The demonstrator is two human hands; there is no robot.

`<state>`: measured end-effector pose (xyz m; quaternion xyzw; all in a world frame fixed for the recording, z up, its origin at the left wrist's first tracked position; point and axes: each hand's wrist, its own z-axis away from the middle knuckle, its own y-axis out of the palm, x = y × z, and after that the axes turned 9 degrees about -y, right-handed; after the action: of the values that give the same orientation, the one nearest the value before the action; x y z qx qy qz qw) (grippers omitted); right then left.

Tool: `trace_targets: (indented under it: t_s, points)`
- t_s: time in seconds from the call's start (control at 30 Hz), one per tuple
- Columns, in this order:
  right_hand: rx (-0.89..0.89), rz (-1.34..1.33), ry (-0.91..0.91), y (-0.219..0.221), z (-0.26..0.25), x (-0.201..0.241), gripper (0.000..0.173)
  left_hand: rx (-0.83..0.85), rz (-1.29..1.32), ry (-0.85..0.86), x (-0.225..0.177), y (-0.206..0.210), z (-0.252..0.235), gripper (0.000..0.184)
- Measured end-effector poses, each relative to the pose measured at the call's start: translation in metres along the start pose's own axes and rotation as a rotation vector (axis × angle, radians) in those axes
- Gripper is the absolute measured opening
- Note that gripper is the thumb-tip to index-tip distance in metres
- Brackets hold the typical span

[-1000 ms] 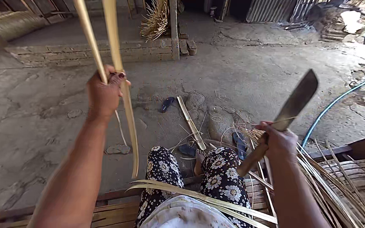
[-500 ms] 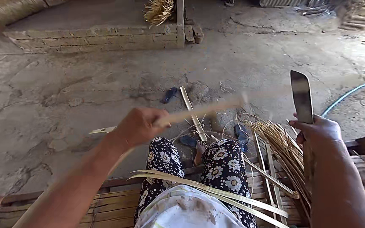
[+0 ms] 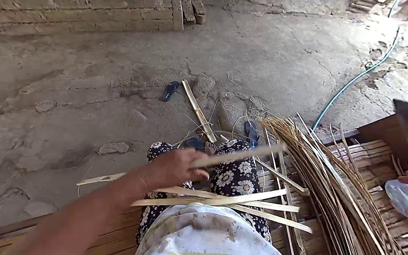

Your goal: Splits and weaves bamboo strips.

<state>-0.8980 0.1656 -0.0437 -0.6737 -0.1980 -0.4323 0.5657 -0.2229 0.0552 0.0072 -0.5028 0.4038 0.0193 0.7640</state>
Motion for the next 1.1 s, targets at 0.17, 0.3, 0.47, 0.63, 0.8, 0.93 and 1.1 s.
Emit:
trace_targets:
  t_s: [0.17,0.3,0.47,0.63,0.8,0.93,1.1]
  points:
    - [0.168,-0.273,-0.045,0.109,0.033,0.168,0.032,-0.508,0.147,0.264,-0.019,-0.107,-0.006,0.054]
    - [0.358,-0.482,-0.13,0.22,0.051,0.236,0.032,-0.657,0.334,0.392,-0.055,-0.185,0.015,0.038]
    - [0.76,-0.614,-0.039,0.347,0.063,0.299,0.039,-0.836,0.467,0.37,-0.077,-0.22,0.034,0.044]
    - [0.974,-0.694,-0.086,0.419,0.083,0.36,0.048,-0.89,0.512,0.268,-0.088,-0.205,0.037,0.045]
    - [1.039,-0.755,-0.112,0.443,0.091,0.394,0.036,-0.905,0.546,0.242,-0.07,-0.194,0.041,0.057]
    - [1.137,-0.795,-0.052,0.452,0.082,0.393,0.015,-0.949,0.595,0.236,-0.062,-0.196,0.046,0.059]
    - [1.131,-0.542,-0.085,0.447,0.073,0.377,0.009,-0.998,0.601,0.194,-0.05,-0.213,0.062,0.059]
